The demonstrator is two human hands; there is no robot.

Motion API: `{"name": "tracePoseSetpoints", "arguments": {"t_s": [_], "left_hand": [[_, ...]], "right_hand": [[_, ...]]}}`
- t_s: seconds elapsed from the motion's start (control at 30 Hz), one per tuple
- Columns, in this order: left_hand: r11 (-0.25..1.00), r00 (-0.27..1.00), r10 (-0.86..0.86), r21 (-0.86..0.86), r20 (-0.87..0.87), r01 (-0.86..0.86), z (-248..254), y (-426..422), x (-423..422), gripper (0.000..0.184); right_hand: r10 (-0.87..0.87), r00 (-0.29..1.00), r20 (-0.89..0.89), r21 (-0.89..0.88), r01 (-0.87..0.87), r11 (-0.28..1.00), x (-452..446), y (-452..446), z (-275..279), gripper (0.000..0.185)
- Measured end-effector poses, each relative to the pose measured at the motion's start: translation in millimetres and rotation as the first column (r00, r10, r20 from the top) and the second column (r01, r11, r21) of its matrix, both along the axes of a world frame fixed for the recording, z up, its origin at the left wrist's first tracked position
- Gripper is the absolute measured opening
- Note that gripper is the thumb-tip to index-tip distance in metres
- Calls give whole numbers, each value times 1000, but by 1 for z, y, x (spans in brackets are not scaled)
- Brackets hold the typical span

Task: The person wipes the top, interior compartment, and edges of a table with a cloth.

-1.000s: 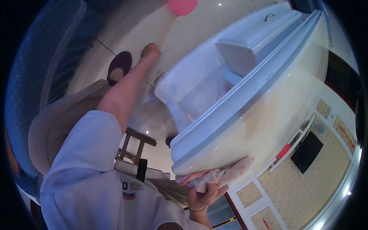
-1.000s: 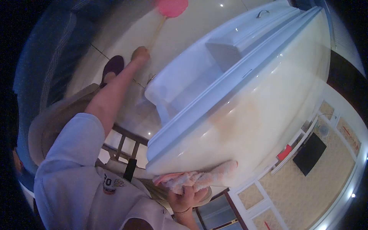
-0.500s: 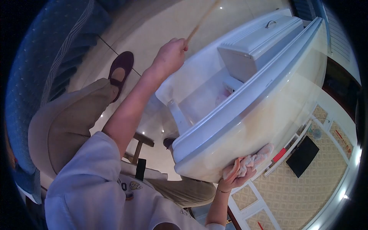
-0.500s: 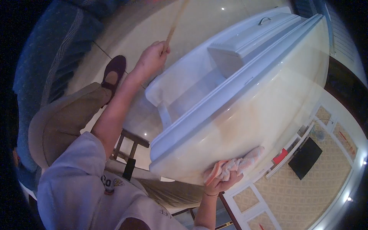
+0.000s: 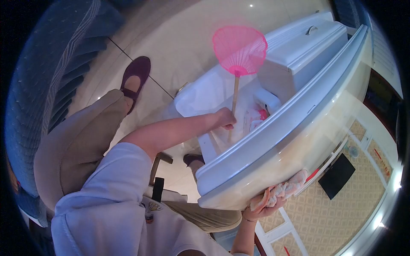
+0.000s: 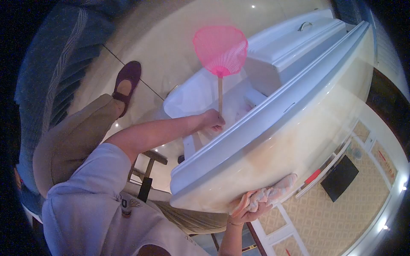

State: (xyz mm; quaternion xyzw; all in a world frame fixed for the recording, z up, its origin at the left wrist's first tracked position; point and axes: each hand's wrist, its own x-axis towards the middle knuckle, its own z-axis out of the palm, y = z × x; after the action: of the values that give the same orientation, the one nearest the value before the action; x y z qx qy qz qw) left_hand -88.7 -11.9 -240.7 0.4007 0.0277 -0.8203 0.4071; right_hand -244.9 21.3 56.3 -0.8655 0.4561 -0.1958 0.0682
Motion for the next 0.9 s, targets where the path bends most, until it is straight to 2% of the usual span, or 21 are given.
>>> {"name": "tracePoseSetpoints", "arguments": {"t_s": [0.03,0.1,0.17,0.2,0.23,0.27,0.3,0.37,0.4,0.47,0.5,0.53,0.57,0.6,0.63,0.67,0.7,0.8,0.87,0.9], "left_hand": [[1000,1000,-2,2,-4,2,0,3,3,14],[968,972,-202,-125,117,216,5,9,21,17],[849,870,-359,-268,339,455,6,7,38,14],[755,776,-383,-314,501,575,5,3,44,13],[660,645,-346,-311,682,684,4,-4,47,11],[616,508,-223,-284,832,735,3,-11,50,10],[623,395,-73,-268,916,735,3,-18,52,10],[699,196,314,-366,929,615,4,-23,65,10],[694,199,314,-368,928,619,6,-26,74,10],[676,8,286,-208,958,707,7,-32,95,13],[672,11,290,-211,957,710,-2,-35,99,13],[614,-18,311,-186,950,767,-15,-36,100,13],[550,-45,337,-157,940,820,-15,-36,102,13],[557,-41,242,-104,969,824,-13,-36,102,14],[538,-37,257,-111,966,836,-14,-37,103,14],[467,-68,279,-74,958,881,-16,-39,107,14],[395,-98,306,-33,947,918,-16,-41,110,16],[298,-55,291,-36,955,954,9,-41,116,21],[215,-10,246,-45,969,976,20,-36,106,21],[167,14,214,-51,977,985,24,-32,97,22]], "right_hand": [[33,997,-75,-40,-36,999,0,-1,2,41],[-27,999,-19,11,28,1000,-3,1,1,43],[-91,995,38,64,89,994,-2,4,-1,44],[-137,979,149,165,112,980,1,5,1,45],[-166,965,202,217,121,969,3,5,1,46],[-198,946,255,266,128,955,5,4,1,46],[-116,973,197,210,74,975,6,1,2,47],[-44,990,133,155,23,988,2,1,2,47],[-74,990,119,148,56,987,-2,3,1,48],[-107,989,104,139,92,986,0,4,2,49],[-56,998,36,89,53,995,8,2,3,40],[-11,999,-36,41,12,999,13,1,3,32],[-22,999,-36,33,23,999,11,1,4,32],[-56,995,-79,41,59,997,6,3,7,32],[-93,988,-121,45,99,994,1,4,9,32],[-73,987,-141,34,79,996,1,4,11,34],[-95,986,-138,18,99,995,3,3,13,34],[-80,982,-170,32,86,996,8,-1,15,30],[22,998,-63,114,-15,993,11,-1,17,24],[-4,998,-68,130,13,991,15,-1,17,23]]}}
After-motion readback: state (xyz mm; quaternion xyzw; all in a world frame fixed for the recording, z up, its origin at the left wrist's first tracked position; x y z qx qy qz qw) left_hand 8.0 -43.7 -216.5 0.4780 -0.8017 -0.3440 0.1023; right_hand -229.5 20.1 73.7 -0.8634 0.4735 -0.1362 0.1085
